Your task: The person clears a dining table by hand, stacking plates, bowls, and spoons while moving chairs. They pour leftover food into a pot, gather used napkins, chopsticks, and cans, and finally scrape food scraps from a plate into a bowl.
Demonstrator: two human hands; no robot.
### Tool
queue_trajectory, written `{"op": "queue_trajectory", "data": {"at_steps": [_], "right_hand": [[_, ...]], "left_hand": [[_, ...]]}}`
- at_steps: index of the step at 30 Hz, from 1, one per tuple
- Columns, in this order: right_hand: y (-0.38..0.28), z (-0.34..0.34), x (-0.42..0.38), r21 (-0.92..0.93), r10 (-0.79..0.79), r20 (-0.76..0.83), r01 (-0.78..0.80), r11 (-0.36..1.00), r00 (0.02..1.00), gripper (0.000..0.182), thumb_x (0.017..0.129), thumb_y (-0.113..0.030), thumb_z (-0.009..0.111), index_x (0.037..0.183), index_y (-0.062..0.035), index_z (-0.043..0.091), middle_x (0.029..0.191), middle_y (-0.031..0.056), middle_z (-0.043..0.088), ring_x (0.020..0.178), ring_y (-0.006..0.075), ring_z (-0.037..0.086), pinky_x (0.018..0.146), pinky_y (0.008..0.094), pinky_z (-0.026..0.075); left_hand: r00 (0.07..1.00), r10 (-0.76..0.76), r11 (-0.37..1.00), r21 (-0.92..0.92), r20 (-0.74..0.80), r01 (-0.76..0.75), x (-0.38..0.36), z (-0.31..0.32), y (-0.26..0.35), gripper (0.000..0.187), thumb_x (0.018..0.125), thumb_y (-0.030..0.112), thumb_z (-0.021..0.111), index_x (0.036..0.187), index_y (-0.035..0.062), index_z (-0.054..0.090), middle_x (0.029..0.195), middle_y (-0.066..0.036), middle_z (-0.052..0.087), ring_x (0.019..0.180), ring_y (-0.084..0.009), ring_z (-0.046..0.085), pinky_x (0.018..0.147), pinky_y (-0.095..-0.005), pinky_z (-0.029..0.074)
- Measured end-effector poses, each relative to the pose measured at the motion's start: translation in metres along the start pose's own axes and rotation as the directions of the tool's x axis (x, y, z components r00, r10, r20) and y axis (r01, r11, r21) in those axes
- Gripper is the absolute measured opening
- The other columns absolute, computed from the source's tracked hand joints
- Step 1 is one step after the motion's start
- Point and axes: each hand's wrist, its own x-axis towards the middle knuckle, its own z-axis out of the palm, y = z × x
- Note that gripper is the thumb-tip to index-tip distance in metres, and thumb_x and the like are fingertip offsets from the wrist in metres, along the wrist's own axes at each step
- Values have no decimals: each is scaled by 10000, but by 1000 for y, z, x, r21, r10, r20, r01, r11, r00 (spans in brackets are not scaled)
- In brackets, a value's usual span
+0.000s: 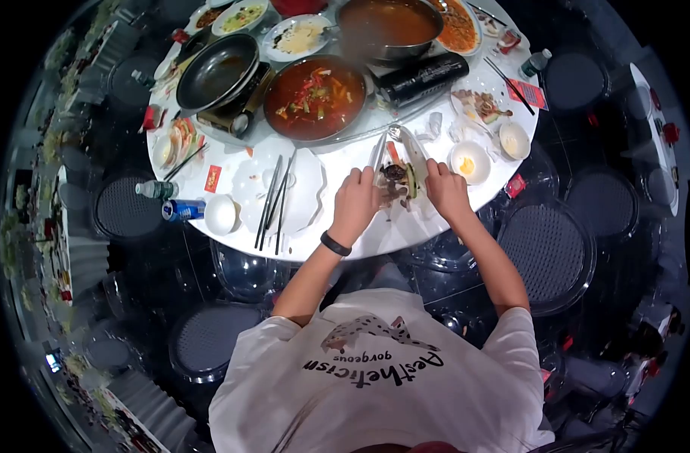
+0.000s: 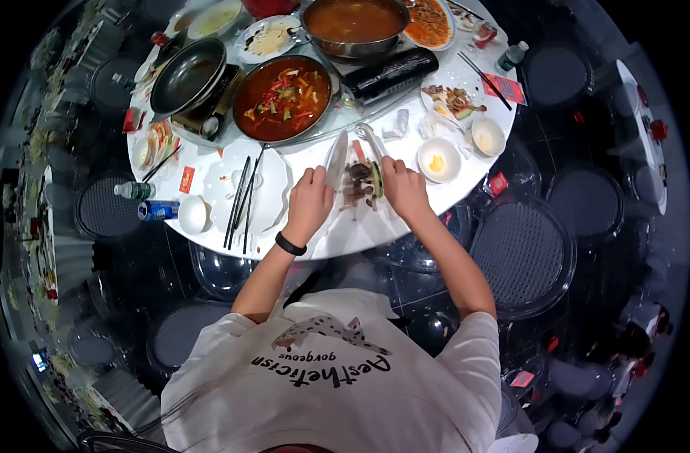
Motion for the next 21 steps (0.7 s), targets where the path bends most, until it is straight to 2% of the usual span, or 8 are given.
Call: {"op": "queue_trajectory", "data": {"at_steps": [6,9,10,12,14,15,16,21], "right_hand": [[14,-1,-2,29,-10,-14,11,1000,1000,190,799,-110,575,958,-61,484,783,148,588,600,354,613,530,445,506],[17,-3,1,27,-25,-31,25,999,999,195,799,-106,577,964,-68,481,780,147,583,603,362,609,532,450,507],[16,-9,2,32,-17,-45,18,999,999,193,800,-105,578,963,-70,481,780,146,581,604,365,608,534,450,509],[18,-9,-5,53,-17,-77,21,998,997,151,817,-100,573,928,-51,484,728,158,574,588,370,597,527,441,491],[25,-17,-16,205,119,-112,-94,974,987,122,824,-87,568,896,-32,487,690,173,572,585,372,591,519,435,472],[27,-23,-23,280,185,-121,-146,949,975,110,828,-81,566,880,-23,488,671,180,571,584,373,588,515,432,462],[27,-26,-35,319,276,-154,-216,923,949,117,837,-82,578,870,-14,488,633,168,550,548,322,575,495,395,438],[30,-13,-98,651,550,-203,-309,694,810,120,880,-87,604,879,-35,496,611,21,525,526,91,515,459,233,368]], "left_hand": [[968,-110,990,-115,-227,85,-27,-23,-15,140,776,40,547,804,-5,418,722,-199,459,612,-380,504,542,-449,399],[928,-344,925,-225,-145,307,-45,-35,-25,158,781,69,549,847,-12,431,766,-228,489,694,-421,517,594,-472,414],[912,-375,906,-274,-168,322,-52,-38,-26,156,782,70,537,829,-7,409,684,-217,463,633,-418,497,560,-448,408],[879,-460,867,-276,-125,414,-75,-47,-32,150,785,65,538,840,-3,416,648,-202,449,582,-391,490,545,-433,406],[851,-519,809,-368,-79,459,-107,-48,-59,145,795,64,543,860,4,428,609,-174,455,516,-317,492,503,-395,398],[838,-543,758,-459,-51,463,-128,-39,-75,143,804,64,547,875,8,437,588,-153,469,475,-257,497,468,-365,391],[754,-649,533,-645,102,547,-134,-50,-63,113,838,70,548,909,20,475,640,-90,538,461,-125,495,399,-284,368],[566,-703,113,-718,431,687,-199,6,-95,101,871,81,549,959,43,515,723,-17,556,501,-47,486,377,-197,353]]}}
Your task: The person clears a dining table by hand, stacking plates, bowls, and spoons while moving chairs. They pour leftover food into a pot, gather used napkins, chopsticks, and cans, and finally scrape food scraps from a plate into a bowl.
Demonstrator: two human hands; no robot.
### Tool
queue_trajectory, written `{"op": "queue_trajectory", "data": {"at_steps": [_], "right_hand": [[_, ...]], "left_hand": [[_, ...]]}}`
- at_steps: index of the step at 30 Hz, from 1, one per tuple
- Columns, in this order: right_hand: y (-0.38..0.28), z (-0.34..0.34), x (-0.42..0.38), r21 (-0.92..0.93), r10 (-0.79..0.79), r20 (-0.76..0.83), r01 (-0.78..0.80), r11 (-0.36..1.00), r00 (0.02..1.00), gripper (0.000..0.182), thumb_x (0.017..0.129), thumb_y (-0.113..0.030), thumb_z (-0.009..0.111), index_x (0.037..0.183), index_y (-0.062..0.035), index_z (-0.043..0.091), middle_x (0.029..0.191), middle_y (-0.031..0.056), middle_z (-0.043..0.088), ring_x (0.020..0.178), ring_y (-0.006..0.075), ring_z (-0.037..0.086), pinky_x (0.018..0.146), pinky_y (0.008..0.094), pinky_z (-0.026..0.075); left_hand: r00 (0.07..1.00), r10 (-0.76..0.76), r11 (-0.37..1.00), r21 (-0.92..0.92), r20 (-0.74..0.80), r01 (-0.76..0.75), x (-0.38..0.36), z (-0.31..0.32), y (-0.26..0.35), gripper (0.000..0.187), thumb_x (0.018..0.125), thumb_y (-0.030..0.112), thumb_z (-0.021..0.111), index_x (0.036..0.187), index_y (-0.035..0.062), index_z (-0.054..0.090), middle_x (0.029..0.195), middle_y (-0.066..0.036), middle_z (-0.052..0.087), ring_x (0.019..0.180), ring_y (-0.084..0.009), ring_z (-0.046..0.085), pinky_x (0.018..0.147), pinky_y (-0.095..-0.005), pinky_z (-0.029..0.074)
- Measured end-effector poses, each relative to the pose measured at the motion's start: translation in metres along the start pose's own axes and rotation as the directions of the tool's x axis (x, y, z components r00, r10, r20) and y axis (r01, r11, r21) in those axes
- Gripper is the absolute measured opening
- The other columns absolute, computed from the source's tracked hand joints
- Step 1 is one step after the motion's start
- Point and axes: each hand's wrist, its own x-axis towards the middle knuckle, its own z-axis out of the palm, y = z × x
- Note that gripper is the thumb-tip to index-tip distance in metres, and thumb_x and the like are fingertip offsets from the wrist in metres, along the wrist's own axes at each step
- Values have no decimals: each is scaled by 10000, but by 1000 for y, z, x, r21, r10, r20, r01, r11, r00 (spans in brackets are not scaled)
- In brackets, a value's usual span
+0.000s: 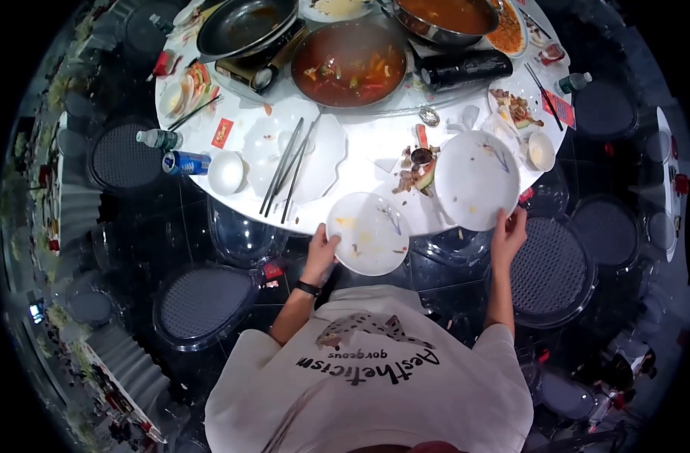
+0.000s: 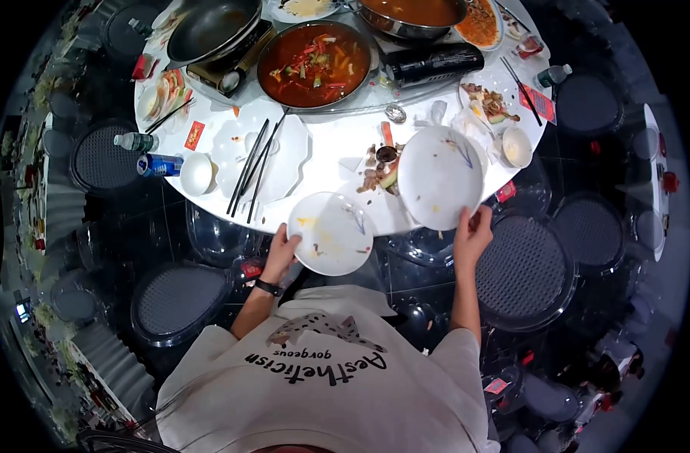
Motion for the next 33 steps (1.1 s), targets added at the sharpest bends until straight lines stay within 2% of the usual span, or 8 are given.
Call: {"op": "queue_trajectory", "data": {"at_steps": [9,15,17,20,23,26,29,33], "right_hand": [[53,50,-125,385,562,516,-762,521,646,114,885,-79,614,952,-109,526,804,-9,627,657,38,557,482,174,426],[58,120,-147,362,483,568,-729,581,667,126,883,-113,616,961,-39,548,803,45,642,691,103,620,529,227,525],[56,121,-128,191,534,619,-769,610,577,146,875,-158,633,903,-21,590,760,48,638,616,112,615,514,238,523],[59,102,-66,28,598,463,-685,728,654,240,883,-261,624,836,-25,622,678,41,617,530,119,590,468,242,489],[145,71,20,326,660,23,-629,706,751,313,894,-360,611,813,-58,607,611,21,586,484,118,560,415,222,441],[200,63,83,413,719,256,-745,523,646,290,895,-297,597,884,-8,580,640,71,625,449,143,561,384,242,441],[199,77,92,432,658,80,-621,654,749,187,832,-95,538,996,-12,576,692,79,608,437,122,539,338,236,384],[99,101,68,343,445,225,-498,797,867,190,856,-146,566,1005,-31,597,672,29,585,466,82,509,383,211,380]], "left_hand": [[996,83,984,162,-11,-80,59,16,-49,117,936,161,555,928,53,511,689,-18,592,502,-65,535,427,-200,453],[992,-6,999,45,-124,12,61,8,-34,311,970,329,485,1028,40,581,748,-32,617,652,-74,586,555,-228,480],[976,147,933,349,-161,-82,72,4,-55,340,903,299,622,1071,6,582,813,-56,651,774,-88,595,674,-238,470],[941,256,927,332,-221,-174,79,3,-66,353,812,150,681,1106,-8,568,917,-128,680,813,-171,642,730,-298,495],[891,390,871,406,-233,-275,88,7,-65,298,844,76,632,1120,0,552,971,-114,652,841,-158,611,735,-284,491],[916,381,823,499,-128,-272,71,28,-32,266,849,96,626,1094,14,565,977,-125,629,838,-203,611,736,-305,495],[921,389,784,531,-15,-322,24,27,28,236,853,116,619,1068,28,579,983,-137,606,834,-248,611,738,-326,499],[576,688,676,678,-442,-288,13,-73,75,201,866,161,589,1008,18,583,892,-126,592,707,-213,597,613,-310,490]]}}
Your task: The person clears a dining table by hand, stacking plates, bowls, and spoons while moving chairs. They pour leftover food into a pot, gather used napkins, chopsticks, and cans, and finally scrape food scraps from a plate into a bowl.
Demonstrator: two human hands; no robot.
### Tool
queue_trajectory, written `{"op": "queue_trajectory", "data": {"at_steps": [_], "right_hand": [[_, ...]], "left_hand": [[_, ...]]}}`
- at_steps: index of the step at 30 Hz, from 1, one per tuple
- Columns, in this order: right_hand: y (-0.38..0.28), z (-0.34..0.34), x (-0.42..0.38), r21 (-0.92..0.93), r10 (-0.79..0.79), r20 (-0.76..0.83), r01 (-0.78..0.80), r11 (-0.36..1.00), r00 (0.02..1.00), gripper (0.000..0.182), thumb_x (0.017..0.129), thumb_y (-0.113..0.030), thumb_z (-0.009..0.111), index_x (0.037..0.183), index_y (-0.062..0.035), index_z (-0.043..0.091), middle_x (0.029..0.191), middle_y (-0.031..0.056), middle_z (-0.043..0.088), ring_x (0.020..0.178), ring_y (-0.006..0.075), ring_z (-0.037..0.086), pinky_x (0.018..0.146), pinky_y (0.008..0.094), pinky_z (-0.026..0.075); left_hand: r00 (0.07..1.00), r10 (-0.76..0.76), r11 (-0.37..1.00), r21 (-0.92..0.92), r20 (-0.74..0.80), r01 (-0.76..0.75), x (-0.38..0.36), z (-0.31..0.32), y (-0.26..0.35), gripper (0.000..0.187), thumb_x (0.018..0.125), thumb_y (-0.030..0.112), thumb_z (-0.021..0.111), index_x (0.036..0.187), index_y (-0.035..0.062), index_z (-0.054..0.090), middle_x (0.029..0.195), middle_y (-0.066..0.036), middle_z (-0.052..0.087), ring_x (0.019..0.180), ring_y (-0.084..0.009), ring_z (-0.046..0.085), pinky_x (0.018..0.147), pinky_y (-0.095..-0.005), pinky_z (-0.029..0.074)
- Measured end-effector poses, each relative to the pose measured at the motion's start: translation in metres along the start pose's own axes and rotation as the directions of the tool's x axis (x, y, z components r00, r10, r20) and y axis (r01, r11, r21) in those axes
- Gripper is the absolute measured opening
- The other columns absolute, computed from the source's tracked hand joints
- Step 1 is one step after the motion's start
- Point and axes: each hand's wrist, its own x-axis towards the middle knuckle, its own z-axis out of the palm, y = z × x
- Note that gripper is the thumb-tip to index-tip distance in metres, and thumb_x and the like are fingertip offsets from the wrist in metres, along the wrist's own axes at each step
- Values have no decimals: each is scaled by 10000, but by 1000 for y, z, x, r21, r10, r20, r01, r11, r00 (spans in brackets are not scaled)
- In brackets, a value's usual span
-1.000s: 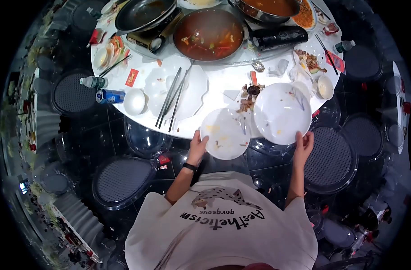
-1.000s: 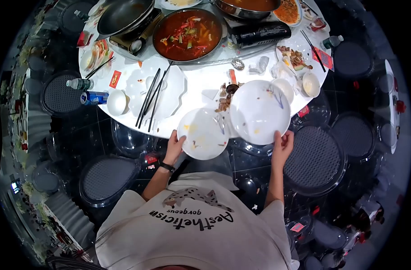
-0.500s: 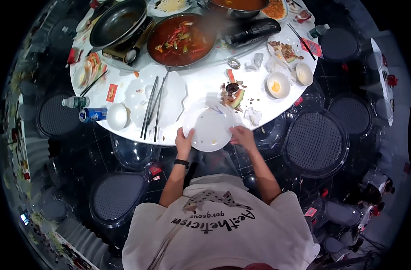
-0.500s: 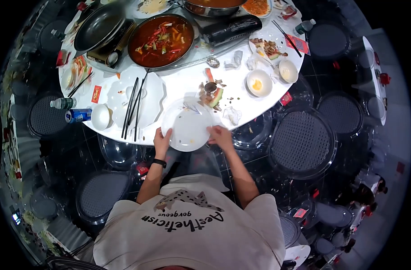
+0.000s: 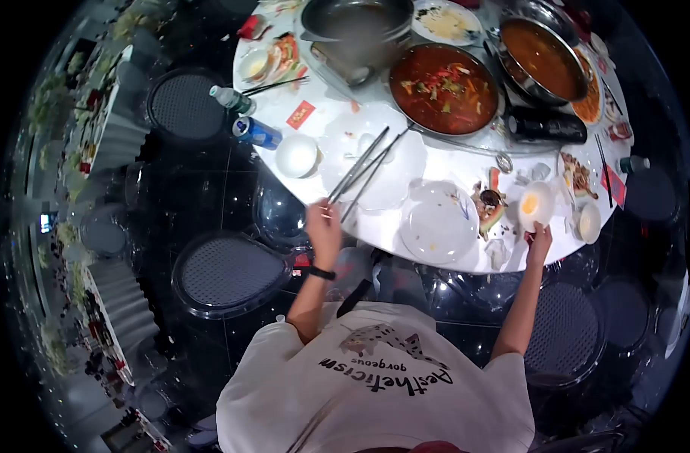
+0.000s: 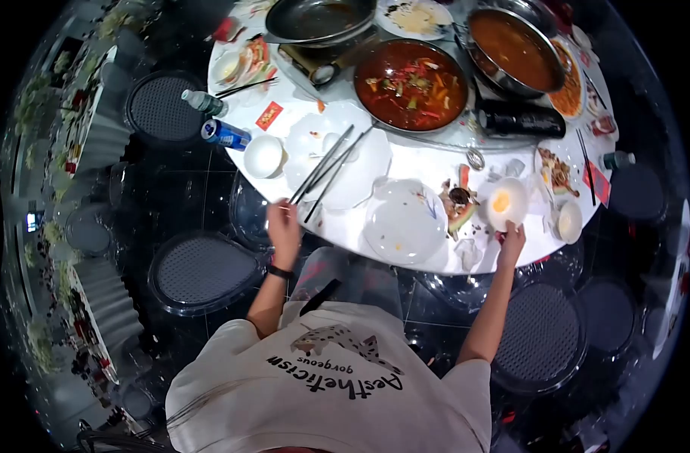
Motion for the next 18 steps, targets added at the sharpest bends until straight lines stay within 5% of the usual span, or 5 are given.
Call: {"op": "queue_trajectory", "data": {"at_steps": [2,7,9,12,18], "right_hand": [[-20,57,-36,-71,-12,261,32,997,965,195,868,-171,580,1010,-40,607,662,4,573,480,62,493,405,199,378],[-67,254,-141,-129,122,779,-34,991,615,271,874,-218,595,1086,-51,605,645,-10,562,481,50,489,419,193,371],[-64,340,-177,-127,58,835,89,988,546,292,870,-195,575,1080,7,592,631,22,580,467,92,515,440,245,421],[-15,449,-189,-258,-79,896,658,707,437,293,833,-189,545,1021,34,574,760,219,619,659,311,613,639,389,490],[-65,536,-206,-432,88,896,805,407,436,297,792,-233,564,987,-13,606,937,266,627,894,410,623,819,470,497]], "left_hand": [[958,-125,991,10,-260,132,54,-19,-57,259,887,242,533,1007,19,586,853,-111,594,666,-197,594,571,-299,486],[822,-569,770,-367,-29,521,136,-9,-178,476,942,446,393,1006,19,595,756,-73,600,563,-156,587,465,-273,476],[786,-611,691,-418,98,590,150,-4,-198,573,963,527,337,1005,19,598,717,-58,603,521,-140,584,423,-262,472],[719,-638,605,-397,277,690,166,-10,-208,681,951,594,270,962,22,639,624,-49,601,460,-148,570,421,-255,461],[658,-618,636,-217,431,740,204,-103,-218,557,943,549,404,950,47,646,774,-35,651,569,-134,615,508,-248,483]]}}
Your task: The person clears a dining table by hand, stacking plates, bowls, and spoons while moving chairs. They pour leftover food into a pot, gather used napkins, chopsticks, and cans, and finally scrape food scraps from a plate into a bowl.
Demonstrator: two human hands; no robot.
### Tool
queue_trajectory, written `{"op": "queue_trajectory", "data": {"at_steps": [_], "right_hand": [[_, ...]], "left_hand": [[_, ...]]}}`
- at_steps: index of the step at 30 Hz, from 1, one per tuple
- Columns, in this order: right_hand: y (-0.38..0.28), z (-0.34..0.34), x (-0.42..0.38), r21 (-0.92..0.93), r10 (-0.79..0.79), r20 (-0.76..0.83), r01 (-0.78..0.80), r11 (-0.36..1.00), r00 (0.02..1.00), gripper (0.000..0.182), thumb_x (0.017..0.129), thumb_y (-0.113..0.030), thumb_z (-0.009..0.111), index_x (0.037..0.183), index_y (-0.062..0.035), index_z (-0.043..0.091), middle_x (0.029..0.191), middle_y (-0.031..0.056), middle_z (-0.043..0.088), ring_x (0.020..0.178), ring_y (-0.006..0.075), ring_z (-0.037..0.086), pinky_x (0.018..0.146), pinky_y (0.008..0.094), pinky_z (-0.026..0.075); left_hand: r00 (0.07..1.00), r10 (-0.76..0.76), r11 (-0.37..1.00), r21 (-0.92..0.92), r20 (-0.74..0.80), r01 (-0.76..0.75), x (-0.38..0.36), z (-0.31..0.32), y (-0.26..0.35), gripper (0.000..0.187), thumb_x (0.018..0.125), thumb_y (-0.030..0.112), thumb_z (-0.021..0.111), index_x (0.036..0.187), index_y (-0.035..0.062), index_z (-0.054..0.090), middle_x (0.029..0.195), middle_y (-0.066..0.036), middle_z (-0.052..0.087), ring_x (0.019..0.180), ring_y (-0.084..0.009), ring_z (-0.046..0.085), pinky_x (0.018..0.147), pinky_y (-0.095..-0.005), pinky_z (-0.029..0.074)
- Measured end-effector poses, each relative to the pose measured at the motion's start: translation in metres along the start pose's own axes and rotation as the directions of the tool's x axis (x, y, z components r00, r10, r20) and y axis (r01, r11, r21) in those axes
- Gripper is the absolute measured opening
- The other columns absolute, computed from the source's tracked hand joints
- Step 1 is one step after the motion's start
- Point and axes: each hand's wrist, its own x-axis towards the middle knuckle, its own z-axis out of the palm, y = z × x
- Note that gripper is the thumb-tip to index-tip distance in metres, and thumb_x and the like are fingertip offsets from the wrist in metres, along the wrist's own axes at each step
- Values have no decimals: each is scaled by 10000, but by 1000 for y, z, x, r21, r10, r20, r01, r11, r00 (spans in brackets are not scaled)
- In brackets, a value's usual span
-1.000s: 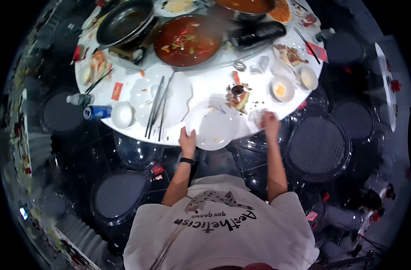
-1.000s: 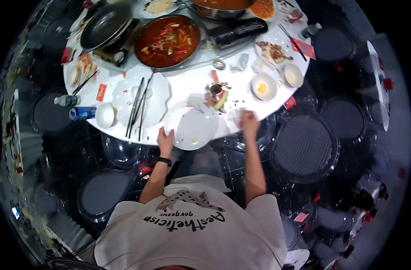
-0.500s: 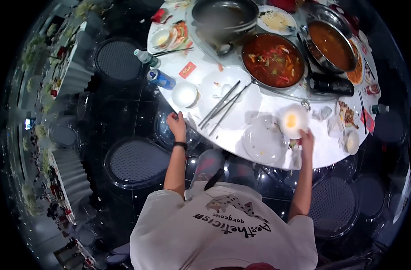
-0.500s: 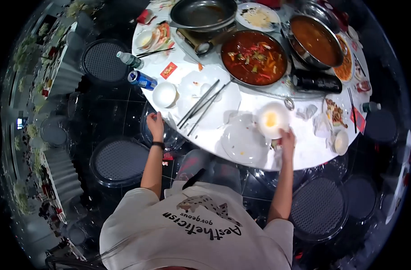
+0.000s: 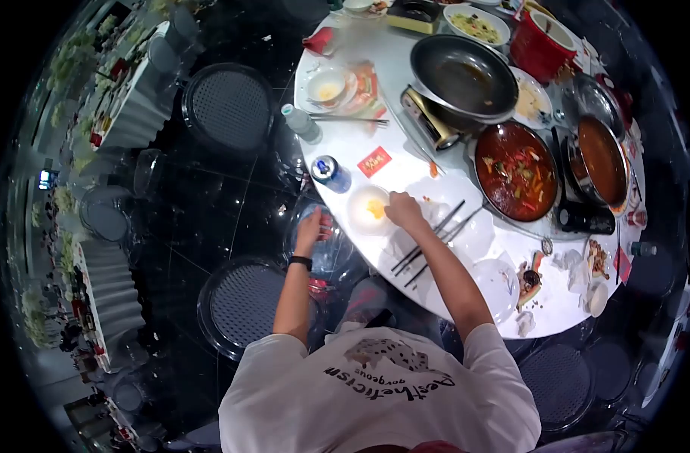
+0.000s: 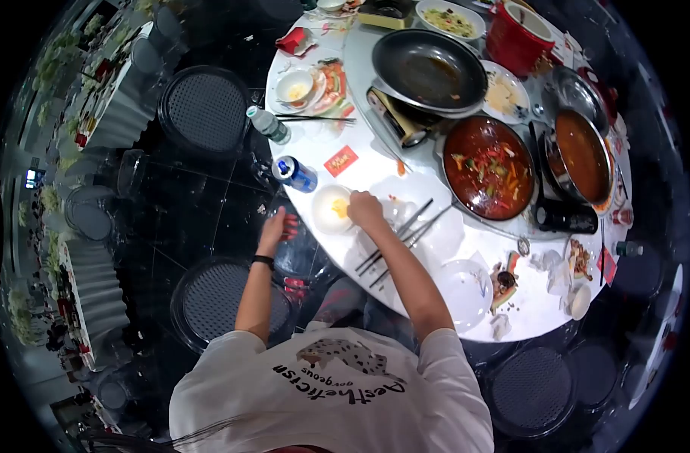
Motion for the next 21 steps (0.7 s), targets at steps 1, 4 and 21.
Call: {"op": "queue_trajectory", "data": {"at_steps": [1,4,21], "right_hand": [[-7,-11,9,-98,-9,-13,7,995,1000,270,786,-227,580,961,-25,620,915,244,635,868,383,637,795,461,510],[-27,-38,65,-229,-25,-17,21,973,1000,304,763,-282,639,933,-29,640,952,204,637,911,351,627,791,431,515],[-88,21,278,-710,-560,-239,251,659,793,151,769,-147,554,876,-51,599,931,93,567,944,240,515,789,394,405]], "left_hand": [[998,21,999,49,-58,-18,5,-23,11,516,946,511,418,935,48,644,758,-30,642,563,-122,603,501,-242,473],[925,234,970,6,-301,-243,49,-84,60,396,957,398,461,889,51,639,709,-16,616,546,-89,565,479,-225,444],[647,650,252,690,399,-679,384,-60,271,260,768,150,663,984,7,643,872,-111,657,819,-231,611,745,-343,496]]}}
